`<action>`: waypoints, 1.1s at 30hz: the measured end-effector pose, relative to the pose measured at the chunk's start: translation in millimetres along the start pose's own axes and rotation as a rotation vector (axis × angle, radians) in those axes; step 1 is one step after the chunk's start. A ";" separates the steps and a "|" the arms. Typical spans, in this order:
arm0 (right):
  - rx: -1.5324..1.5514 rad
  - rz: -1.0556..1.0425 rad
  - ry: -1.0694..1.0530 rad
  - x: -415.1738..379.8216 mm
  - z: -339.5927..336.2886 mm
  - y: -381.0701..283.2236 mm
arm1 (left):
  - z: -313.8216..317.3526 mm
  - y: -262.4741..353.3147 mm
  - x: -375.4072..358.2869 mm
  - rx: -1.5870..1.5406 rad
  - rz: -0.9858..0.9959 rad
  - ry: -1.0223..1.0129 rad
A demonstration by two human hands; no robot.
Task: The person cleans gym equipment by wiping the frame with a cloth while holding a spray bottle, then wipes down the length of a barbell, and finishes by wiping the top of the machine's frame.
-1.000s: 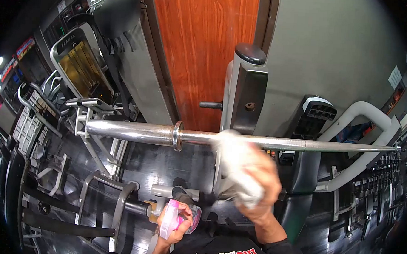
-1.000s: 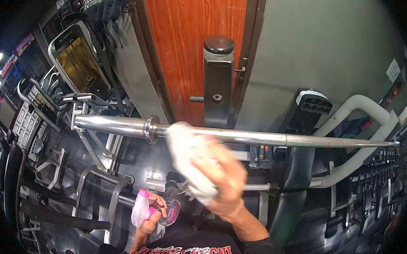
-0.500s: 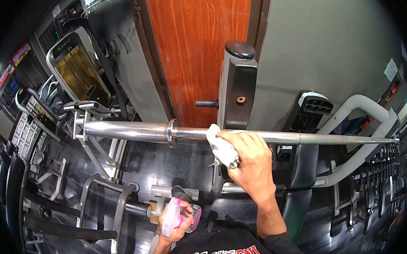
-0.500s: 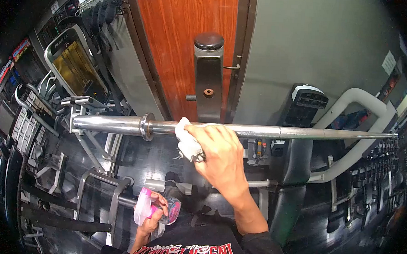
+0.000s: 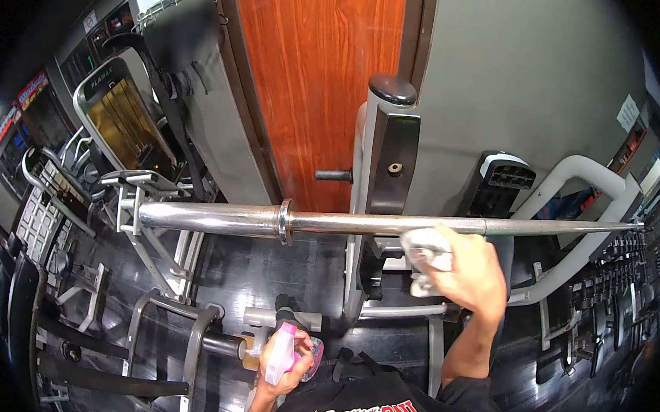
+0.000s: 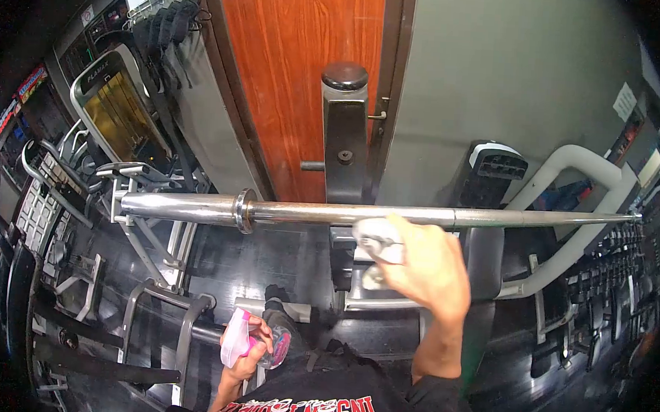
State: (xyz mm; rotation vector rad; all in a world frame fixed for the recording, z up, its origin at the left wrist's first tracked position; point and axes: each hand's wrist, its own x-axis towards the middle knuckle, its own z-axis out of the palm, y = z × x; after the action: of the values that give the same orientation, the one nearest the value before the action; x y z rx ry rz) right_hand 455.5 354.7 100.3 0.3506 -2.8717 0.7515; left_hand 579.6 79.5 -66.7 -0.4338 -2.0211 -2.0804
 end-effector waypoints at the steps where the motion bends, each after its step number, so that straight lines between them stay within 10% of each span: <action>1: 0.128 -0.048 0.070 -6.8 -4.3 13.7 | 0.7 1.3 1.5 -0.016 -0.020 -0.010; 7: 0.723 -0.085 0.762 -18.7 -3.1 30.5 | 7.4 -0.7 8.0 -0.010 -0.037 -0.120; 10: 0.374 -0.462 0.491 7.9 12.8 3.3 | 15.6 9.0 9.6 -0.104 -0.081 -0.050; 11: 0.592 -0.278 0.209 13.2 33.8 -8.5 | 16.1 9.3 9.0 -0.102 -0.082 -0.050; 12: 0.075 -0.505 0.248 26.9 55.3 -16.6 | 16.8 9.3 7.6 -0.098 -0.065 -0.045; 24: -0.196 -0.128 -0.016 26.3 -1.8 -32.2 | -5.7 16.0 -19.3 0.025 -0.019 -0.041; 28: 0.130 -0.282 0.528 27.3 -8.4 -43.7 | -22.2 11.7 -20.2 -0.002 -0.068 0.138; 33: -0.245 -0.540 0.412 38.0 80.9 -45.0 | -15.1 13.3 -6.7 -0.033 -0.108 0.088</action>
State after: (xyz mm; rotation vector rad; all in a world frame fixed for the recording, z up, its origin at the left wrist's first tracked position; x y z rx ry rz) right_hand 423.8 269.2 59.0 0.7867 -2.2852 0.3198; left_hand 589.5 63.6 -56.8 -0.2389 -2.0036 -2.1580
